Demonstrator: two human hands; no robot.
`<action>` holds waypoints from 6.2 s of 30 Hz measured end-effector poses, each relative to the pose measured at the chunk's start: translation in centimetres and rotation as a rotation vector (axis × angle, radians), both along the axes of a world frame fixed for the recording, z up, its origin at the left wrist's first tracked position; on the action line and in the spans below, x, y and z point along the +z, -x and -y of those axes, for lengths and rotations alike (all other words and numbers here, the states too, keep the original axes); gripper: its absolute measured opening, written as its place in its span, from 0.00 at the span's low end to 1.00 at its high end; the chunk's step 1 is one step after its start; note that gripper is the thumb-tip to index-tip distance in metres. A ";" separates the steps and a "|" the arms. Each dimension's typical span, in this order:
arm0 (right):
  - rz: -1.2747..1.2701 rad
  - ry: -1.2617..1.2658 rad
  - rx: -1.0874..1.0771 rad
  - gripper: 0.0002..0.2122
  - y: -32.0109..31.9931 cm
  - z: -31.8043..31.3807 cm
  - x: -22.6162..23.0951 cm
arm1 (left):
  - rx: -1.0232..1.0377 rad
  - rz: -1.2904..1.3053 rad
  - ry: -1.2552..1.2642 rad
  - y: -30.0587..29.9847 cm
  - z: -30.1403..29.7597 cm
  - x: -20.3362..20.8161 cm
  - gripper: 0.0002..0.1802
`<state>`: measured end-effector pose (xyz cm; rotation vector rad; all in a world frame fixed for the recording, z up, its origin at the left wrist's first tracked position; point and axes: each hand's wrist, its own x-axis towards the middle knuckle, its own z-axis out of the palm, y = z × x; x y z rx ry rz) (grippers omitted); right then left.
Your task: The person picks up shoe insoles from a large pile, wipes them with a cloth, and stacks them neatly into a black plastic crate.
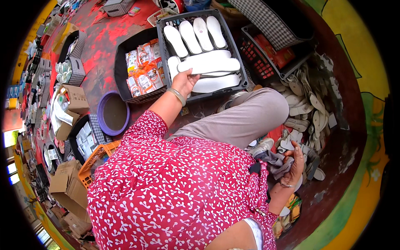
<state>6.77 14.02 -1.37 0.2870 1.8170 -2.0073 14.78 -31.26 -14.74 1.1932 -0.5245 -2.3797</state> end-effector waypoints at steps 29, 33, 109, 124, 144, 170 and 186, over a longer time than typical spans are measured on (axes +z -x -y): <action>0.073 0.006 -0.023 0.14 0.1 -0.8 -2.8 | -0.455 0.197 -0.521 0.2 0.4 -3.3 0.16; 0.087 0.024 -0.033 0.14 0.0 -0.8 -2.8 | -0.631 0.175 -0.088 -0.6 2.8 -1.8 0.12; -0.097 0.377 -0.215 0.12 -1.3 -3.5 -1.1 | -1.752 0.512 1.127 9.4 0.1 -11.9 0.16; 0.180 -0.009 -0.878 0.10 -22.3 -25.3 -6.2 | -1.335 0.488 1.213 7.6 3.7 -8.7 0.16; 0.293 -0.216 -1.221 0.12 -20.0 -30.0 -18.6 | -1.187 0.140 1.946 9.2 -7.5 4.3 0.12; -1.183 -0.989 -0.197 0.09 4.0 4.6 8.2 | -1.058 -0.933 0.628 19.1 -29.3 25.3 0.41; -0.622 0.407 -0.254 0.45 5.5 -2.9 9.1 | -1.670 -0.957 0.324 17.0 -32.4 21.3 0.48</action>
